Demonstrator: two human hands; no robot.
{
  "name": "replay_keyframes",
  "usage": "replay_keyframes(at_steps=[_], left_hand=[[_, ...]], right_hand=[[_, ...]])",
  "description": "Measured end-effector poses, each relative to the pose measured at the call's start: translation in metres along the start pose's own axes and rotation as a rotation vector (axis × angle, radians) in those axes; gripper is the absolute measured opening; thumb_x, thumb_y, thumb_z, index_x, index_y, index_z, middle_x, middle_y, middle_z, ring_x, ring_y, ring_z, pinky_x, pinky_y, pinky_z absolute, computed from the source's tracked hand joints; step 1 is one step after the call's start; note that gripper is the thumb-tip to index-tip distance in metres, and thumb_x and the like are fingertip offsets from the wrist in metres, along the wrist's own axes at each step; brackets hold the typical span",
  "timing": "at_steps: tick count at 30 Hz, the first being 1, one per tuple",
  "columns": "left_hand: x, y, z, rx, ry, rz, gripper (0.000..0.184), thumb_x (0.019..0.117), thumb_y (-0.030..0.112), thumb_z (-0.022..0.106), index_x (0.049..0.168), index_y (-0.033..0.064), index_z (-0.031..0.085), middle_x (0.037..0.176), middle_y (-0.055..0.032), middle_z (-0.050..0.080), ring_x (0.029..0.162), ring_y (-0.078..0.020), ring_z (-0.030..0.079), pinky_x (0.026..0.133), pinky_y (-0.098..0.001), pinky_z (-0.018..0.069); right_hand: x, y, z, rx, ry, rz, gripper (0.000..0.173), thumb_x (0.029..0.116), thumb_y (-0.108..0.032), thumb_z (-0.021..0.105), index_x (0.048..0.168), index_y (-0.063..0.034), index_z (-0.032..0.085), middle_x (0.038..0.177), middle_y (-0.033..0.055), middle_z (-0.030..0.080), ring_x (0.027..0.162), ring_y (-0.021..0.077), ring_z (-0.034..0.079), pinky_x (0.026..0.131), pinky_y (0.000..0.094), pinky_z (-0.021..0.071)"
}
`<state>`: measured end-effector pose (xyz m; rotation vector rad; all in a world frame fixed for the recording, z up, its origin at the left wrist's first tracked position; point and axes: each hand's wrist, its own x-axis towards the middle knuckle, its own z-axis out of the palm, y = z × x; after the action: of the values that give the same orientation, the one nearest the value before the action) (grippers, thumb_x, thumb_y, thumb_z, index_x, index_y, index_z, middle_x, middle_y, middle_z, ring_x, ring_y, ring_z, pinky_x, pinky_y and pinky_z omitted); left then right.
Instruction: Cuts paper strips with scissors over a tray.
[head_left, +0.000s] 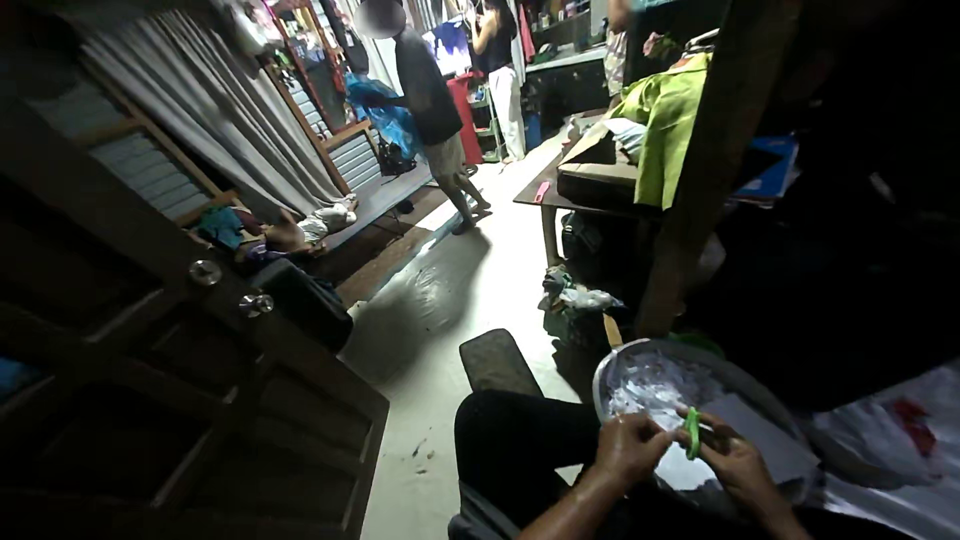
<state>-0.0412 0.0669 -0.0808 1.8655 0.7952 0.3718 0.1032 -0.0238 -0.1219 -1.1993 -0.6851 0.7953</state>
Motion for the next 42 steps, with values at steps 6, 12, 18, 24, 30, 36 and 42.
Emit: replay_keyframes(at_steps=[6,12,18,24,30,36,42], left_hand=[[0.006,-0.002,-0.001,-0.064,-0.066,-0.011,0.027,0.1001,0.019,0.065,0.111,-0.0050,0.072,0.101,-0.0186,0.073,0.092,-0.0252,0.071,0.091,-0.0458,0.0551],[0.004,-0.005,-0.007,-0.065,-0.088,-0.047,0.028,0.0997,0.020,0.066,0.110,-0.0056,0.072,0.100,-0.0187,0.073,0.092,-0.0254,0.070,0.092,-0.0461,0.0547],[0.001,-0.008,-0.022,-0.099,0.015,-0.046,0.026,0.0986,0.019,0.067,0.108,-0.0050,0.072,0.101,-0.0187,0.072,0.092,-0.0261,0.069,0.091,-0.0484,0.0537],[-0.002,-0.002,-0.010,-0.167,0.090,0.030,0.027,0.1009,0.015,0.062,0.114,-0.0072,0.070,0.109,-0.0212,0.071,0.101,-0.0278,0.069,0.096,-0.0472,0.0530],[-0.004,0.006,0.009,-0.135,-0.035,0.065,0.030,0.1038,0.018,0.058,0.118,-0.0058,0.070,0.108,-0.0201,0.073,0.101,-0.0275,0.070,0.098,-0.0470,0.0522],[-0.007,0.004,0.008,-0.162,0.005,0.056,0.025,0.1011,0.015,0.063,0.111,-0.0063,0.073,0.096,-0.0172,0.074,0.088,-0.0224,0.070,0.088,-0.0424,0.0548],[-0.008,0.001,0.008,-0.180,-0.007,0.016,0.025,0.0995,0.017,0.066,0.108,-0.0057,0.073,0.095,-0.0162,0.074,0.086,-0.0205,0.069,0.087,-0.0412,0.0551]], right_hand=[[0.002,0.000,-0.007,0.004,0.081,-0.023,0.042,0.0815,0.008,0.066,0.122,0.0016,0.058,0.097,-0.0069,0.072,0.076,0.0000,0.069,0.072,0.0189,0.0603],[0.004,-0.004,-0.021,-0.007,0.197,0.015,0.041,0.0879,0.007,0.063,0.127,0.0010,0.053,0.103,-0.0059,0.068,0.079,-0.0015,0.067,0.074,0.0184,0.0589],[0.007,-0.011,-0.033,0.000,0.259,0.038,0.038,0.0957,0.003,0.058,0.133,0.0001,0.049,0.105,-0.0054,0.065,0.082,-0.0013,0.066,0.072,0.0185,0.0584],[-0.009,-0.014,-0.013,-0.046,0.061,-0.053,0.041,0.0858,0.009,0.063,0.125,0.0022,0.054,0.097,-0.0109,0.071,0.079,-0.0017,0.069,0.075,0.0192,0.0603],[-0.015,-0.005,-0.004,-0.031,0.009,-0.068,0.040,0.0813,0.010,0.064,0.120,0.0003,0.059,0.099,-0.0102,0.071,0.078,-0.0018,0.068,0.072,0.0182,0.0599],[-0.016,-0.008,-0.003,-0.014,0.029,-0.045,0.041,0.0825,0.012,0.063,0.121,-0.0003,0.057,0.094,-0.0104,0.073,0.077,-0.0012,0.069,0.073,0.0182,0.0600],[-0.015,-0.010,-0.006,0.006,0.038,-0.052,0.040,0.0848,0.010,0.063,0.122,-0.0016,0.055,0.091,-0.0124,0.072,0.076,-0.0008,0.069,0.073,0.0181,0.0599]])
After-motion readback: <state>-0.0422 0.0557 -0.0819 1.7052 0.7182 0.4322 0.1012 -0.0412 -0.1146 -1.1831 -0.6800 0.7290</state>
